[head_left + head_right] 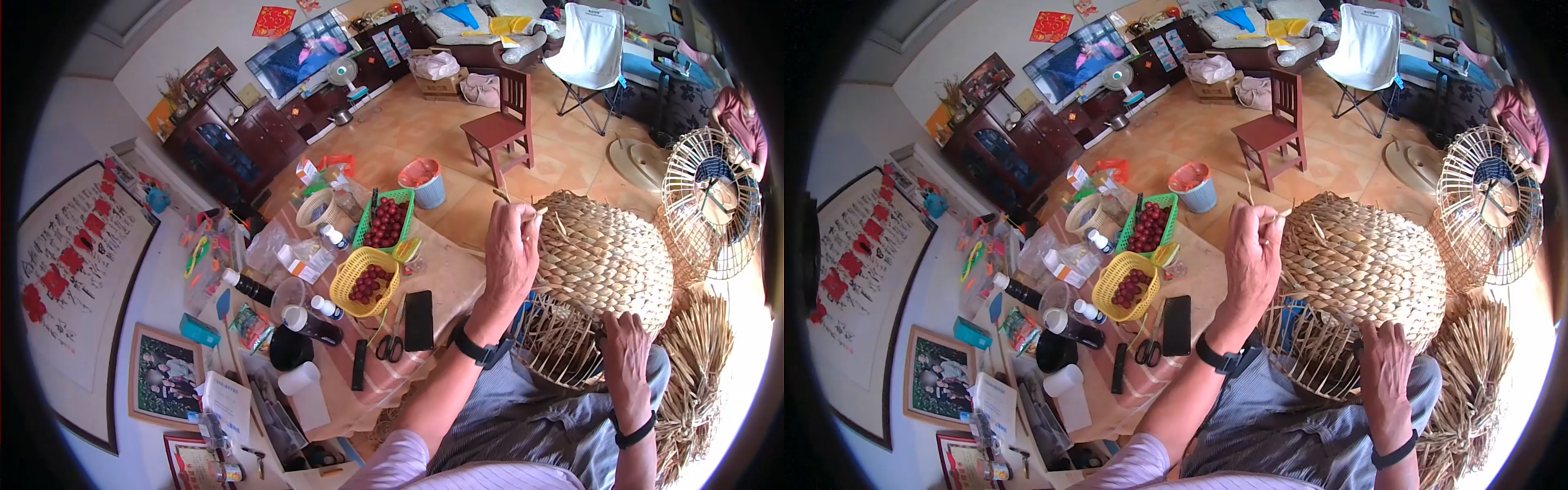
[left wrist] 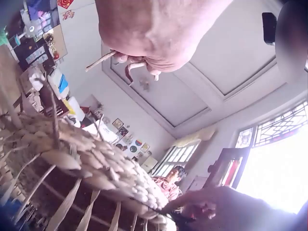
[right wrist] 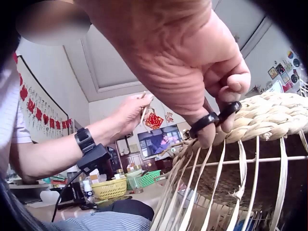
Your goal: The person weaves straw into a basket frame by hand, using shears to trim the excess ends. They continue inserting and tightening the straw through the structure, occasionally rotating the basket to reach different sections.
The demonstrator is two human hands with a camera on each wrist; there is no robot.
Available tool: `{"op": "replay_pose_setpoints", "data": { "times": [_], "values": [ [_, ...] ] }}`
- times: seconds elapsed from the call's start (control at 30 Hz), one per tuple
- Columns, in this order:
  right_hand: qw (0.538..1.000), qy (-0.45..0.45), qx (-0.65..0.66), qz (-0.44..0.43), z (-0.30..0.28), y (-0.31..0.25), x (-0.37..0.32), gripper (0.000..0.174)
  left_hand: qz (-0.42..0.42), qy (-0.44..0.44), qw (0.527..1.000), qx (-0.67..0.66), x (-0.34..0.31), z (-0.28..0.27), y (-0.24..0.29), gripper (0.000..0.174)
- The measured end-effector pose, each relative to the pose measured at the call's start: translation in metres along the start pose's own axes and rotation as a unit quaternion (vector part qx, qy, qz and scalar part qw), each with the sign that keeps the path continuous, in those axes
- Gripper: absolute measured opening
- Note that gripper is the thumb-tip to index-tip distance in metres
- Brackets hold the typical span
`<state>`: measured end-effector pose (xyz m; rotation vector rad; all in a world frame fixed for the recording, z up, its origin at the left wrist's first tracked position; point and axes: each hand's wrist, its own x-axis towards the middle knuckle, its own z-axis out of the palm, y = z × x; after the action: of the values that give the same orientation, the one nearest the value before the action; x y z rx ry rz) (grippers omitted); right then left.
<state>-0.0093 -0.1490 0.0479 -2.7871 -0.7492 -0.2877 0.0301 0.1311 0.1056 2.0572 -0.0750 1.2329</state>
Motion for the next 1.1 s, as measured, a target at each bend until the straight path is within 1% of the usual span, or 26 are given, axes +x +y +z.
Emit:
{"op": "replay_pose_setpoints", "data": {
  "times": [0.03,0.07,0.13,0.2,0.23,0.27,0.3,0.33,0.37,0.4,0.43,0.5,0.53,0.57,0.6,0.67,0.77,0.8,0.9,0.93,1.03,1.07,1.1],
  "values": [
    [1.0,0.02,-0.015,-0.007,-0.004,-0.004,0.0,0.048,0.022,0.012,1.0,0.008,0.005,0.004,-0.002,0.013],
    [1.0,0.021,-0.009,-0.015,-0.007,-0.004,-0.001,0.05,0.004,-0.005,1.0,0.003,0.008,0.009,-0.003,0.013],
    [0.999,0.025,0.001,-0.031,-0.01,-0.005,0.0,0.055,0.035,-0.015,0.999,0.008,0.015,0.02,-0.01,0.013],
    [0.999,-0.006,0.031,-0.034,-0.01,-0.004,0.002,0.054,0.051,-0.015,0.998,0.017,0.021,0.032,-0.019,0.015],
    [0.999,-0.027,0.036,-0.02,-0.013,0.001,-0.004,0.054,0.041,-0.016,0.998,0.04,0.025,0.04,-0.024,0.016],
    [0.998,-0.028,0.048,-0.013,-0.016,0.002,-0.008,0.051,0.062,-0.006,0.998,0.027,0.03,0.048,-0.032,0.02],
    [0.998,-0.029,0.061,-0.006,-0.016,0.002,-0.01,0.048,0.034,-0.072,0.996,0.041,0.04,0.044,-0.024,0.042],
    [0.998,-0.005,0.066,-0.013,-0.014,0.005,-0.013,0.044,0.098,-0.11,0.987,0.071,0.045,0.045,-0.031,0.069],
    [0.997,0.02,0.075,-0.027,-0.011,0.007,-0.017,0.04,0.09,-0.145,0.98,0.107,0.043,0.047,-0.041,0.083],
    [0.995,0.007,0.099,-0.017,-0.01,0.01,-0.023,0.035,0.075,-0.193,0.972,0.113,0.038,0.042,-0.042,0.084],
    [0.993,-0.001,0.116,-0.012,-0.011,0.013,-0.03,0.034,0.065,-0.239,0.961,0.122,0.033,0.04,-0.041,0.087],
    [0.986,-0.034,0.16,0.026,-0.012,0.015,-0.04,0.033,0.005,-0.274,0.96,0.064,0.004,0.04,-0.028,0.089],
    [0.983,-0.045,0.173,0.037,-0.012,0.018,-0.044,0.033,0.001,-0.286,0.957,0.036,-0.014,0.044,-0.027,0.093],
    [0.98,-0.056,0.187,0.048,-0.011,0.019,-0.047,0.033,0.018,-0.284,0.958,0.034,-0.035,0.044,-0.024,0.098],
    [0.975,-0.067,0.202,0.058,-0.01,0.02,-0.05,0.033,0.015,-0.283,0.959,0.033,-0.05,0.045,-0.019,0.099],
    [0.965,-0.067,0.248,0.045,-0.009,0.02,-0.051,0.034,0.012,-0.27,0.962,0.027,-0.072,0.045,-0.013,0.103],
    [0.949,-0.05,0.31,0.028,-0.005,0.024,-0.044,0.036,-0.049,-0.262,0.961,0.073,-0.086,0.039,-0.007,0.103],
    [0.943,-0.041,0.329,0.024,-0.003,0.026,-0.041,0.037,-0.039,-0.225,0.972,0.053,-0.086,0.037,-0.007,0.085],
    [0.954,-0.021,0.299,-0.005,-0.011,0.027,-0.026,0.041,-0.059,-0.26,0.962,0.066,-0.084,0.018,-0.011,0.058],
    [0.961,-0.014,0.275,-0.018,-0.02,0.022,-0.019,0.036,-0.026,-0.237,0.969,0.064,-0.083,0.015,-0.01,0.037],
    [0.989,-0.007,0.146,-0.034,-0.032,0.011,0.004,0.031,0.066,-0.255,0.958,0.111,-0.08,0.014,-0.015,0.032],
    [0.994,-0.002,0.094,-0.057,-0.03,0.011,0.011,0.026,0.085,-0.262,0.955,0.109,-0.078,0.015,-0.016,0.028],
    [0.995,0.003,0.073,-0.068,-0.027,0.01,0.019,0.026,0.091,-0.265,0.955,0.102,-0.078,0.017,-0.02,0.027]
  ]
}}
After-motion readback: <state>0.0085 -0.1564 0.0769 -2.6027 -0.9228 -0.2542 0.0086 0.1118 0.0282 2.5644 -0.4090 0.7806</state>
